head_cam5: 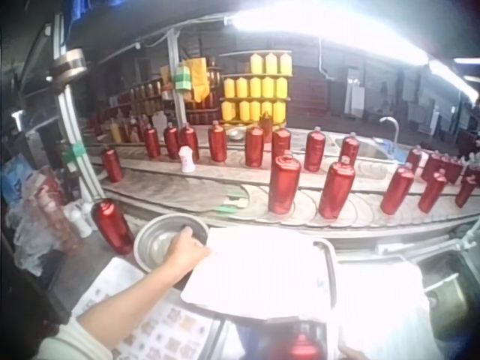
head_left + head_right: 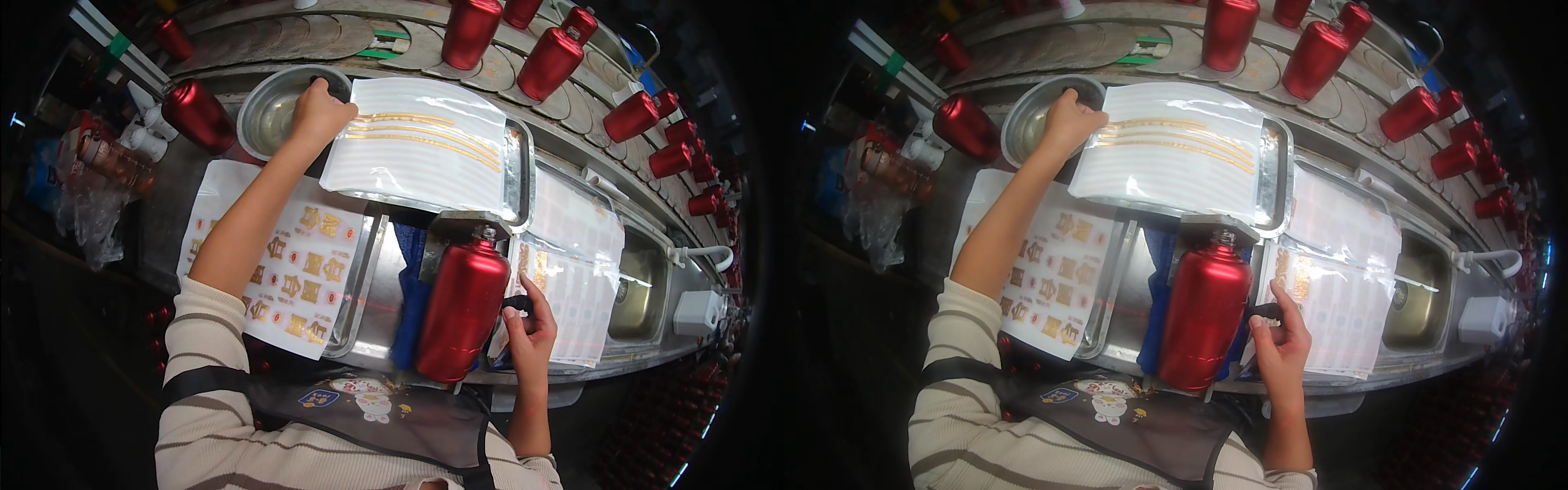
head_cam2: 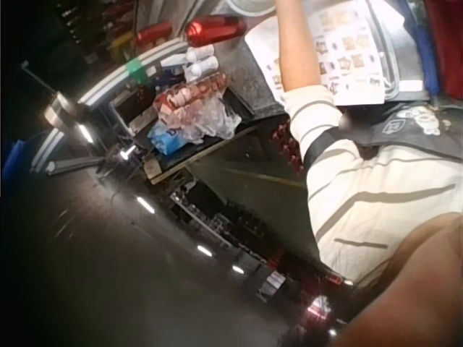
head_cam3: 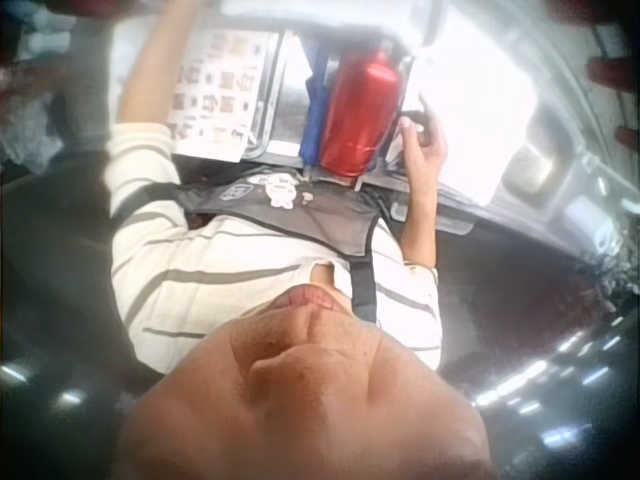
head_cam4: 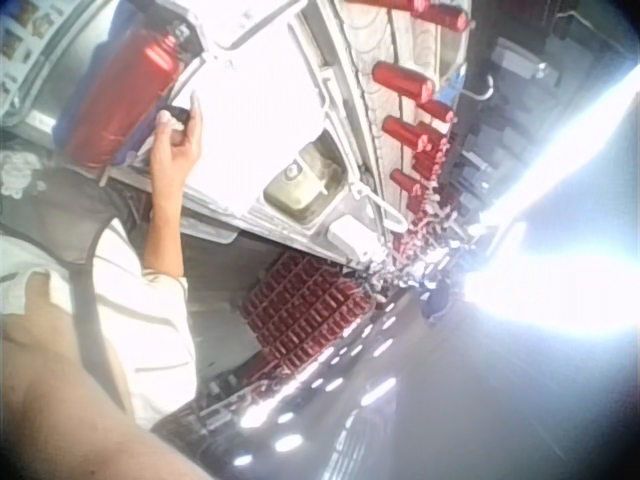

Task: The person applies a gold sticker to the side of a red bottle, smooths it with a blue cloth, and then applies a second sticker to the bottom. The process is repeated for multiple bottles in a production setting.

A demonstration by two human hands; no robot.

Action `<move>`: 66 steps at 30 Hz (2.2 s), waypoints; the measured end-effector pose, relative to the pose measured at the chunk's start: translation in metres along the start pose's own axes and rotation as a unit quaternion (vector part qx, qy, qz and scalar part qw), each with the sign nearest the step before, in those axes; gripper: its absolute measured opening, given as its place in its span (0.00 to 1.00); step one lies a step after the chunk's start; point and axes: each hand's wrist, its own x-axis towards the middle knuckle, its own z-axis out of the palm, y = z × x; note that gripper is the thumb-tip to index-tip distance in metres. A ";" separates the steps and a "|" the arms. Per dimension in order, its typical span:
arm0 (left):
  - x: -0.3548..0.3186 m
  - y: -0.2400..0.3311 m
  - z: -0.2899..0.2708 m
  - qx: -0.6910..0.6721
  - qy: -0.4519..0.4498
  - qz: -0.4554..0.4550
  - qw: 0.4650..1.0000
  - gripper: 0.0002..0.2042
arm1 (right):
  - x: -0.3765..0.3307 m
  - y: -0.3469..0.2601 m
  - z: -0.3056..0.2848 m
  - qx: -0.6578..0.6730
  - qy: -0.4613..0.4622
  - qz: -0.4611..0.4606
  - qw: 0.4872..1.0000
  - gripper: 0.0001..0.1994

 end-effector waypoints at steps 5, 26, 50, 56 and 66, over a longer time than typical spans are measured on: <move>0.001 0.001 0.001 -0.001 0.021 -0.016 1.000 0.21 | 0.000 0.000 -0.001 -0.015 0.015 -0.015 1.000 0.27; 0.009 0.038 -0.007 -0.441 0.048 0.054 0.895 0.15 | 0.133 -0.072 0.009 -0.250 -0.042 -0.250 0.934 0.15; -0.126 0.152 -0.073 -0.730 -0.145 0.113 0.659 0.14 | 0.152 -0.174 0.070 -0.020 -0.299 -0.191 0.935 0.17; -0.165 0.138 -0.083 -0.773 -0.175 0.111 0.600 0.04 | 0.083 -0.175 0.042 0.105 -0.298 -0.105 0.943 0.10; -0.220 0.139 -0.069 -0.799 -0.146 0.015 0.583 0.07 | 0.012 -0.141 -0.019 -0.045 -0.240 -0.196 0.950 0.09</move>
